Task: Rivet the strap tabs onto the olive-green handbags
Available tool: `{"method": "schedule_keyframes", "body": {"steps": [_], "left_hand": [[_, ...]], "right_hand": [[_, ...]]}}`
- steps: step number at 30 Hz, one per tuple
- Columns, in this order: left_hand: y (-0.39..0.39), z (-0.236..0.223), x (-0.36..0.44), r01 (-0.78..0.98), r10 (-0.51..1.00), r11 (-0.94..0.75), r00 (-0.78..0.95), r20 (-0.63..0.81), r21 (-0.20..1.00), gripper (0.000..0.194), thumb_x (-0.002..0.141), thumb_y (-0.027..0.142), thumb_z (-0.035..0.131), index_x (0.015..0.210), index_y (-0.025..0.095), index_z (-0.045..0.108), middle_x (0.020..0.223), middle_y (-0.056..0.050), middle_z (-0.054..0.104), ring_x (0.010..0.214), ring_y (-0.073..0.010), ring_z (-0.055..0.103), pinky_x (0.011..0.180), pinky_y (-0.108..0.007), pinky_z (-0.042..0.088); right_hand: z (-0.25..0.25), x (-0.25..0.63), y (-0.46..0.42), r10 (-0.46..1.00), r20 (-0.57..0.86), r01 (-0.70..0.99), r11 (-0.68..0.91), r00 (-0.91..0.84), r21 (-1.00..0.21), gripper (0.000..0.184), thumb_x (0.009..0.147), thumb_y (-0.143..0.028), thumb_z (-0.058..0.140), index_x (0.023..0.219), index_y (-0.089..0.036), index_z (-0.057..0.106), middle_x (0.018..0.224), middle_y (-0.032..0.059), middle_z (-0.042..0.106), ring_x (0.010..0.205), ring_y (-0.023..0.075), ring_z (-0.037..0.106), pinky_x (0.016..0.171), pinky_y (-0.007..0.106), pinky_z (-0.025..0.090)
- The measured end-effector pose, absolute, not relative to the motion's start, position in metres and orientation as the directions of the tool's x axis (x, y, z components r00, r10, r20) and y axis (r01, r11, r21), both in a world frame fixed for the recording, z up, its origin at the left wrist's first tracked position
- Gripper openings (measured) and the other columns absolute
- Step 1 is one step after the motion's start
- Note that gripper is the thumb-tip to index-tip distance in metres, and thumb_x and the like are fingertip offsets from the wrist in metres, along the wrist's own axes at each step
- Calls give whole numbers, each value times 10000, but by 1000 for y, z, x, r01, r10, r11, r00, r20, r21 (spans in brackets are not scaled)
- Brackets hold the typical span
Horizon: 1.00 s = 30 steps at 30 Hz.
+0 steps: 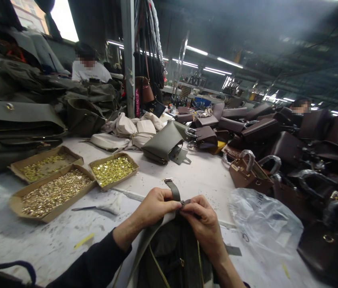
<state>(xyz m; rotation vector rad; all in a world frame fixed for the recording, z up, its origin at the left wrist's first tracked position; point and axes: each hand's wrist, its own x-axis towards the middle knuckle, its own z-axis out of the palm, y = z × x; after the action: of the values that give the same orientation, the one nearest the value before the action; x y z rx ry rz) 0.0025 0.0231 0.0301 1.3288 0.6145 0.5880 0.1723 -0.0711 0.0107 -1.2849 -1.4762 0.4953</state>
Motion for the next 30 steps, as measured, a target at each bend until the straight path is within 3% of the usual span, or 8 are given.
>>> {"method": "schedule_keyframes", "body": {"steps": [16, 22, 26, 30], "left_hand": [[28, 32, -1, 45, 699, 46, 712, -64, 998, 289, 786, 354, 733, 947, 121, 794, 871, -61, 768, 873, -253, 669, 774, -292, 497], [31, 37, 1, 108, 691, 2, 719, -80, 994, 322, 784, 380, 732, 983, 135, 798, 952, -64, 789, 884, -252, 668, 781, -291, 495], [31, 42, 2, 111, 679, -14, 730, -72, 994, 351, 791, 384, 731, 1041, 147, 799, 933, -55, 790, 958, -277, 679, 837, -299, 498], [29, 43, 1, 123, 667, -2, 740, -90, 992, 374, 794, 407, 734, 1061, 153, 798, 932, -56, 789, 980, -299, 687, 849, -319, 507]], "right_hand": [[18, 170, -65, 888, 428, 466, 310, 171, -829, 151, 817, -99, 759, 793, -247, 746, 828, 6, 595, 827, 187, 593, 716, 300, 472], [24, 167, -65, 886, 378, 388, 260, 267, -884, 208, 749, -97, 801, 818, -222, 650, 890, -18, 563, 708, 134, 586, 632, 258, 488], [23, 170, -62, 902, 353, 336, 262, 247, -905, 216, 730, -85, 816, 829, -202, 664, 1033, 0, 645, 673, 103, 601, 634, 240, 479], [24, 175, -58, 934, 273, 321, 191, 232, -928, 227, 689, -62, 856, 790, -194, 702, 762, -44, 676, 668, 127, 598, 621, 230, 439]]}}
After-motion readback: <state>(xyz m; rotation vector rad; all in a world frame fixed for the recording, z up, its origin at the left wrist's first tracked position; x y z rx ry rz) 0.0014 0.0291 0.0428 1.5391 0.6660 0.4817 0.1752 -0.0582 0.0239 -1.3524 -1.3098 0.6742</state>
